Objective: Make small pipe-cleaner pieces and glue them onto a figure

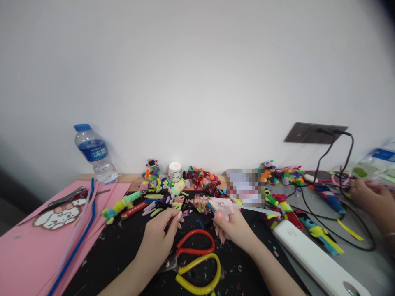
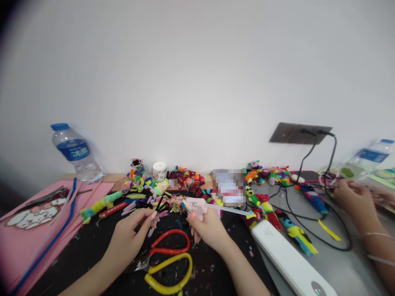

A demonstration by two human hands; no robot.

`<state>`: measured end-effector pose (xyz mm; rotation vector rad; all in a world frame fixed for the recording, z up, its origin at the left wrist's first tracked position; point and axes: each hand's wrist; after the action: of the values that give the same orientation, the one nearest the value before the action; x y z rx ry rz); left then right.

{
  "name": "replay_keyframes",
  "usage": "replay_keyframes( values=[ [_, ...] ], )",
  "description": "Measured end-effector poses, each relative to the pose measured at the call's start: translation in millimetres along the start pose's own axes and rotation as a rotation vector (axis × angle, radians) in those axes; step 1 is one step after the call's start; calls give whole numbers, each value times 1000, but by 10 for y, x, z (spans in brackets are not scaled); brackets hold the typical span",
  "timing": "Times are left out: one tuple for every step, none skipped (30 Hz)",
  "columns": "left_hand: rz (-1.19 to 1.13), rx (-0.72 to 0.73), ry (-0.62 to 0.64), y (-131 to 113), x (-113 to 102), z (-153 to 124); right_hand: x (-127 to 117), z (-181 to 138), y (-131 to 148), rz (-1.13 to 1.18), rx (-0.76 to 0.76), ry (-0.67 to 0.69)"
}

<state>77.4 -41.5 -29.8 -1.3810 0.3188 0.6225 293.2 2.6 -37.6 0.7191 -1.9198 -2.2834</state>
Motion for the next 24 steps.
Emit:
replay_keyframes(
  values=[
    [2,4,-1,0,1,0,-1,0,-5,-2,-3,-1],
    [6,7,-4,1,2,1,-1,0,-10,-1,-5,-1],
    [10,8,-6,2,3,2,-2,0,-15,0,-7,-1],
    [14,6,-7,3,4,3,-3,0,-20,2,-7,-1],
    [16,3,-8,4,4,4,-4,0,-23,3,-8,0],
    [16,2,-10,5,5,5,-4,0,-25,3,-9,0],
    [15,1,-12,5,4,5,-5,0,-26,1,-9,0],
    [13,2,-14,5,4,6,-7,0,-28,-2,-10,-3],
    [12,3,-13,5,3,5,-8,1,-29,-4,-10,-6],
    [11,3,-15,4,2,5,-10,2,-32,-7,-10,-8],
    [10,1,-15,3,1,4,-13,3,-36,-10,-9,-10],
    [10,-3,-16,3,0,4,-15,4,-41,-13,-10,-11],
    [10,-6,-17,3,-1,3,-18,5,-48,-15,-10,-12],
    [11,-8,-18,3,-1,4,-21,6,-55,-15,-9,-13],
    [12,-9,-18,4,-1,4,-23,6,-62,-16,-9,-14],
    [13,-9,-19,4,-1,5,-25,6,-68,-16,-8,-16],
    [14,-10,-17,5,-1,6,-26,5,-74,-16,-8,-17],
    [15,-10,-16,4,-1,8,-26,4,-80,-18,-10,-19],
    [15,-10,-16,3,-1,10,-26,4,-85,-20,-11,-20],
    [14,-9,-18,1,-2,11,-26,4,-91,-22,-14,-21],
    [12,-7,-19,-1,-3,12,-26,4,-97,-24,-16,-21],
    [9,-3,-24,-3,-5,13,-27,7,-102,-27,-15,-20],
    [7,1,-27,-5,-6,14,-29,10,-106,-35,-14,-22],
    [5,4,-31,-6,-8,14,-34,16,-106,-49,-10,-30]
  ],
)
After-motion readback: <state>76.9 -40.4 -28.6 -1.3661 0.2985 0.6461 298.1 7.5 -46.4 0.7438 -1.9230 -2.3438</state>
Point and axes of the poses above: each hand's wrist, its own z-axis towards the middle knuckle, its own x-axis out of the palm, y = z × x, and after that the axes turned 15 degrees about -x, right-handed
